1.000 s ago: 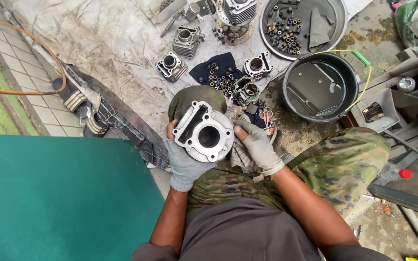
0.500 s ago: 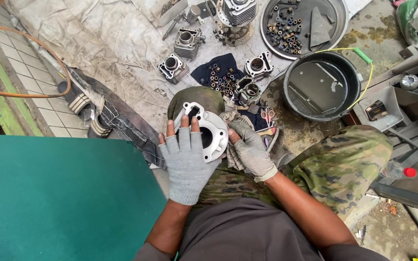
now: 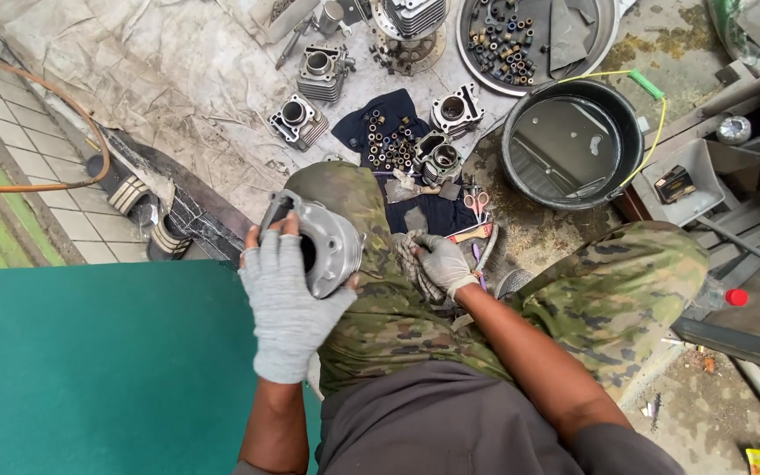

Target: Cleaning motorcycle engine cylinder fins using a brush, cloth, and cleaning solution.

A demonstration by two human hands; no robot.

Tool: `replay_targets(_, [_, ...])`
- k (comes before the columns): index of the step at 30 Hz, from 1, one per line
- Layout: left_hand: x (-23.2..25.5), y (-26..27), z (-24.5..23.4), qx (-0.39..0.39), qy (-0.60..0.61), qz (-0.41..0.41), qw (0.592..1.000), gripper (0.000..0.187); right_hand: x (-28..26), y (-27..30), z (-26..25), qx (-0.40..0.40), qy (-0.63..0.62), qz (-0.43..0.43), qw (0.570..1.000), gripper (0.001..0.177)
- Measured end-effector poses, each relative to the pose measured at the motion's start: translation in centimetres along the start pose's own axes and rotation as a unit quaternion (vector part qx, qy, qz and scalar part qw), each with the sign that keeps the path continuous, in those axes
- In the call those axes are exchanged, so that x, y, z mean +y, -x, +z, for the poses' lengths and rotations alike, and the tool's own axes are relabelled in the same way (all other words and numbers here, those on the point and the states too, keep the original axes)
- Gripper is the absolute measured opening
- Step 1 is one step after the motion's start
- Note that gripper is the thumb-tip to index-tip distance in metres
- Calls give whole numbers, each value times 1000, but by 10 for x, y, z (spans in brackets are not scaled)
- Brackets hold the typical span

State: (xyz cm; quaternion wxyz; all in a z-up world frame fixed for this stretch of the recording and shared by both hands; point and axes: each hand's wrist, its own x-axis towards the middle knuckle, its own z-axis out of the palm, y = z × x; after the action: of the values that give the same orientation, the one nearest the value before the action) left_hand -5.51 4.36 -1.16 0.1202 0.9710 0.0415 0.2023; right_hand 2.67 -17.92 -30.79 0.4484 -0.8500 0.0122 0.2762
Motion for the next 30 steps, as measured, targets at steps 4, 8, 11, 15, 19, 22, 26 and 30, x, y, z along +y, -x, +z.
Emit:
replay_targets(4, [-4, -2, -12, -54, 76, -63, 994, 122, 26, -14, 16, -82, 103, 31, 991, 31])
replay_targets(8, [-4, 6, -20, -75, 156, -148, 974, 121, 44, -38, -14, -82, 197, 102, 972, 37])
replay_targets(11, [-5, 11, -24, -72, 224, -174, 956, 112, 3, -41, -51, -46, 76, 230, 969, 45])
replay_targets(15, [-5, 14, -25, -32, 208, -152, 966, 107, 28, -82, -57, -11, 49, 210, 976, 52])
replay_targets(19, [-3, 13, -29, -47, 164, -182, 969, 111, 40, -120, -53, 5, 92, 221, 971, 64])
replay_targets(22, [3, 10, -29, -39, 184, -206, 960, 110, 79, -155, -33, 38, 77, 184, 979, 65])
replay_targets(26, [13, 0, -29, -27, 249, -231, 940, 106, 121, -200, -3, 129, 67, 78, 986, 47])
replay_targets(30, [15, -1, -24, -32, 226, -231, 946, 110, 99, -198, -7, 106, 51, 211, 970, 32])
